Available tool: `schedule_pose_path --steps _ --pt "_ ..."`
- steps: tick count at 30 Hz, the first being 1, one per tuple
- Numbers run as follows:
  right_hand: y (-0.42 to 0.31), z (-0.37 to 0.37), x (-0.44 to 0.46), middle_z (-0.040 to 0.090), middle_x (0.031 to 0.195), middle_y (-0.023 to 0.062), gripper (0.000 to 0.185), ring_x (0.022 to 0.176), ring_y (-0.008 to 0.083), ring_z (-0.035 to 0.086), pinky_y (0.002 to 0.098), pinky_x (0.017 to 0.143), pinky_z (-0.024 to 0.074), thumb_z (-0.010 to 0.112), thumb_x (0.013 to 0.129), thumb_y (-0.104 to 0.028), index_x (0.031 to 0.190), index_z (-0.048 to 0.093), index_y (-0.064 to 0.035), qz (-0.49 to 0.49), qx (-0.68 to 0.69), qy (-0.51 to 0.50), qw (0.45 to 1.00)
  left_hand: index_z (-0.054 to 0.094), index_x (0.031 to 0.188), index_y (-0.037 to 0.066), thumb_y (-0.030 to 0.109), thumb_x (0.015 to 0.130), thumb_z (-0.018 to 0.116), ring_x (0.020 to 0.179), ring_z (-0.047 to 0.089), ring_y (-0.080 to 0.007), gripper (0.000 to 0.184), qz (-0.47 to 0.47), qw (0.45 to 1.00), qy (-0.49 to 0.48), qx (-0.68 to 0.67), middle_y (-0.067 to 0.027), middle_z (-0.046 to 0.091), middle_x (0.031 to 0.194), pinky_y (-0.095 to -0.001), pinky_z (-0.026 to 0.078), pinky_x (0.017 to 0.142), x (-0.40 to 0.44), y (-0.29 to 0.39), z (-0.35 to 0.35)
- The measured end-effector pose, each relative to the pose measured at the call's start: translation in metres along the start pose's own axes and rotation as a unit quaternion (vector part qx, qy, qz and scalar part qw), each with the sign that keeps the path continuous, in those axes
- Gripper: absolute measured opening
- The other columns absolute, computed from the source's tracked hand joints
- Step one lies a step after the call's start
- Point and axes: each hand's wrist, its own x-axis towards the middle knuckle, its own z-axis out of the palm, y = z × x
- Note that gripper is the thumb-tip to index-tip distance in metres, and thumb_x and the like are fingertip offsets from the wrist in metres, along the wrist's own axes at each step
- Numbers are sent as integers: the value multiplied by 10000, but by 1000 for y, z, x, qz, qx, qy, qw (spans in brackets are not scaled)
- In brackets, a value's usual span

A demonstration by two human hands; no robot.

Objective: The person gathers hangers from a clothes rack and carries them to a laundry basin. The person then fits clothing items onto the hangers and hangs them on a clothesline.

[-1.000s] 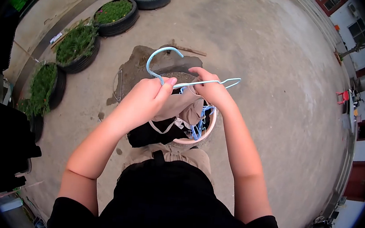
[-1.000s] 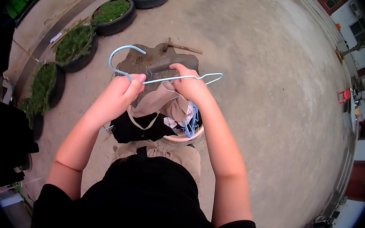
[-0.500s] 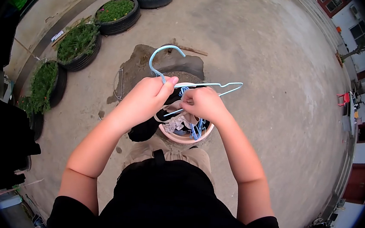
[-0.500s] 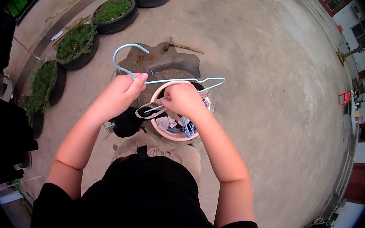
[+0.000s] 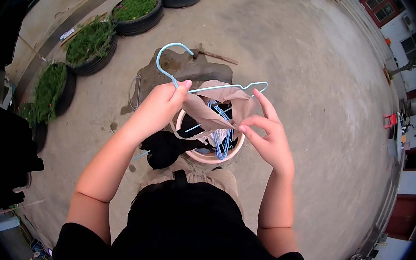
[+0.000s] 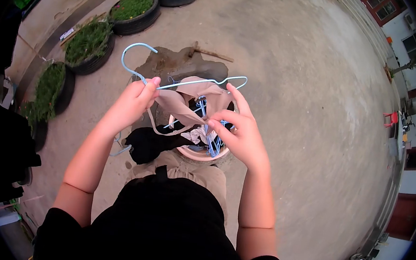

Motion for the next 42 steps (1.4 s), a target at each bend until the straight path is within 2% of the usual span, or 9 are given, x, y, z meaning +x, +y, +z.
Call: schedule_pose_path --steps 2,6,13,17,18,25,31,37,42 --pt "-9 -10 -10 528 1227 159 77 1253 283 440 415 1023 355 677 825 -124 874 660 -68 -8 -111 38 993 545 773 -32 404 990 407 588 444 -173 506 10 1000 17 10 -51 455 594 -324 410 606 1 -4 1" --pt "-16 -16 -23 576 1073 101 87 918 162 518 316 812 420 571 871 -79 815 548 -16 62 201 47 977 457 707 83 396 1002 409 505 314 -56 433 5 998 33 -50 66 357 575 -246 288 469 2 -13 6" --pt "27 11 -35 402 704 6 191 657 108 333 269 598 312 433 846 -179 694 349 -99 41 582 88 807 459 722 82 393 1001 420 500 312 -47 420 9 996 37 -87 66 357 580 -232 271 457 2 -13 12" --pt "16 33 -41 345 593 -53 226 523 44 277 215 475 235 500 926 -204 750 408 -99 152 351 72 921 463 734 83 387 1001 426 501 304 -43 406 27 992 59 -109 66 346 581 -228 258 451 6 -24 21" --pt "11 39 -38 443 580 -61 225 502 10 352 213 458 259 651 885 -194 853 457 -85 184 333 58 923 464 737 84 385 1001 427 501 302 -42 402 29 991 62 -118 67 343 582 -227 254 450 6 -25 22" --pt "4 57 -33 422 439 -12 486 398 93 408 259 440 341 696 821 -233 1239 509 -70 264 -18 31 964 466 749 85 376 1003 426 514 301 -37 389 11 982 75 -172 70 339 602 -215 248 461 -3 -13 21" --pt "33 70 -38 508 512 39 300 458 224 493 322 497 418 676 779 -134 1077 657 -106 149 -159 77 973 473 760 80 377 1002 430 525 306 -37 385 26 985 68 -155 70 341 603 -215 251 469 -5 -19 22" --pt "29 60 -37 472 635 -5 258 692 181 480 367 820 392 703 642 9 863 728 -123 -138 -257 227 929 479 762 75 386 1001 428 524 308 -39 396 38 987 67 -142 70 343 600 -220 255 470 -5 -19 26" --pt "33 51 -51 498 704 -36 267 899 230 493 434 920 331 676 635 6 811 719 -190 -106 -247 279 922 479 764 80 400 998 430 510 289 -34 399 32 991 88 -100 74 339 600 -221 240 454 0 -27 21"
